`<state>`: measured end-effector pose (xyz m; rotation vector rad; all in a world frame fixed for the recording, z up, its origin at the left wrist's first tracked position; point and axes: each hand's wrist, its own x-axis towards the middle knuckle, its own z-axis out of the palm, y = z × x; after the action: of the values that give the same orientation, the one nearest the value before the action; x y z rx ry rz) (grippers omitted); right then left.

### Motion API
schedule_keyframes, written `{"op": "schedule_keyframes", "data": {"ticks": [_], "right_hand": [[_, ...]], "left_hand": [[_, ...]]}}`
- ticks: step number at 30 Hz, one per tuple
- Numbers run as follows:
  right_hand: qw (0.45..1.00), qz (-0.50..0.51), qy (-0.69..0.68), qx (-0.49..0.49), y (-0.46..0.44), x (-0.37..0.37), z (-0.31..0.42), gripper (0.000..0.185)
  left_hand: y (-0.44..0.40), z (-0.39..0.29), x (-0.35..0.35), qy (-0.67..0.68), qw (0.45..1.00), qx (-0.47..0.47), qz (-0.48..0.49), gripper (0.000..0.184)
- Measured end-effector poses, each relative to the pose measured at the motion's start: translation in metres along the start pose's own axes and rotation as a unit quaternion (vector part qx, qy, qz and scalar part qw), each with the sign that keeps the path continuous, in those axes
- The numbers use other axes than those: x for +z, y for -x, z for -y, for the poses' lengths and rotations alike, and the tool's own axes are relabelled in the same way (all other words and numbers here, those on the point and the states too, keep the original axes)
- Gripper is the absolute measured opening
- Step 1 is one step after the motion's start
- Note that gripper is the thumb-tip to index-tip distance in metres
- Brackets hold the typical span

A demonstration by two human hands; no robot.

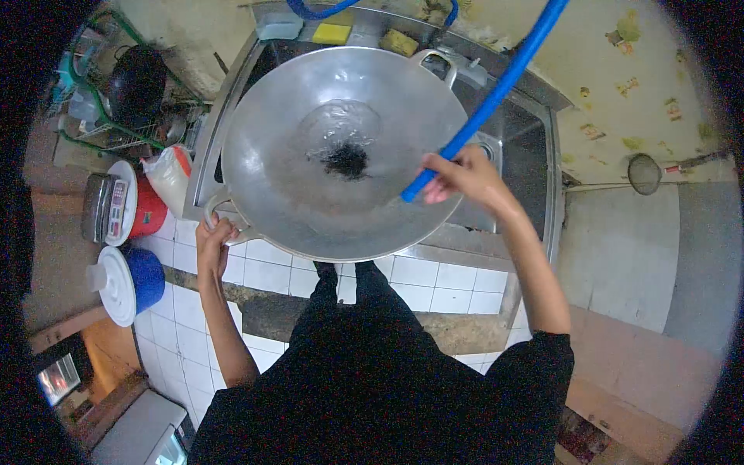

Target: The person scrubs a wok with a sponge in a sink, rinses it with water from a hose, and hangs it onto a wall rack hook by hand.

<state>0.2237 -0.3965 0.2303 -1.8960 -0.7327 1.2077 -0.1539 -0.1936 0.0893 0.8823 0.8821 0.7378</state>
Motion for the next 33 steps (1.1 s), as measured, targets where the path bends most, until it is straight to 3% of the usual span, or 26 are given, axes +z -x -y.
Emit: {"op": "schedule_keyframes", "data": {"ticks": [5, 10, 12, 14, 16, 19, 26, 28, 29, 32, 33], "right_hand": [[0.995, -0.095, 0.035, 0.019, -0.012, -0.077, -0.033, 0.032], [0.97, -0.203, 0.134, 0.018, -0.082, -0.16, -0.047, 0.033], [0.967, -0.236, 0.087, -0.043, -0.121, -0.18, -0.045, 0.033], [0.959, -0.262, 0.093, -0.061, -0.171, -0.19, -0.039, 0.033], [0.935, -0.283, 0.188, -0.097, -0.218, -0.193, -0.027, 0.032], [0.948, -0.272, 0.118, -0.12, -0.262, -0.185, -0.015, 0.031], [0.968, -0.209, 0.114, -0.076, -0.206, -0.18, -0.019, 0.028], [0.971, -0.228, 0.018, -0.073, -0.196, -0.177, -0.019, 0.029], [0.96, -0.261, 0.07, -0.072, -0.197, -0.179, -0.012, 0.03], [0.933, -0.297, 0.177, -0.104, -0.264, -0.206, -0.014, 0.03], [0.938, -0.301, 0.139, -0.1, -0.299, -0.213, -0.018, 0.03]], "left_hand": [[0.004, -0.005, 0.006, -0.009, 1.0, -0.01, -0.012, 0.029], [0.004, -0.003, 0.003, -0.016, 1.0, -0.004, -0.004, 0.03], [0.004, -0.004, 0.005, -0.01, 1.0, -0.005, -0.007, 0.03], [0.003, -0.004, 0.004, -0.005, 1.0, -0.006, -0.011, 0.03], [0.002, -0.003, 0.003, -0.021, 1.0, -0.006, -0.01, 0.031], [0.005, -0.007, 0.011, -0.028, 0.999, -0.011, -0.035, 0.031], [0.003, -0.002, 0.004, -0.004, 1.0, -0.003, -0.019, 0.031], [0.003, -0.003, 0.004, -0.017, 0.999, -0.007, -0.026, 0.031], [0.003, -0.004, 0.005, -0.018, 1.0, -0.005, -0.025, 0.031], [0.004, -0.007, 0.007, -0.009, 1.0, -0.005, -0.028, 0.031], [0.004, -0.006, 0.006, -0.005, 1.0, -0.006, -0.021, 0.031]]}}
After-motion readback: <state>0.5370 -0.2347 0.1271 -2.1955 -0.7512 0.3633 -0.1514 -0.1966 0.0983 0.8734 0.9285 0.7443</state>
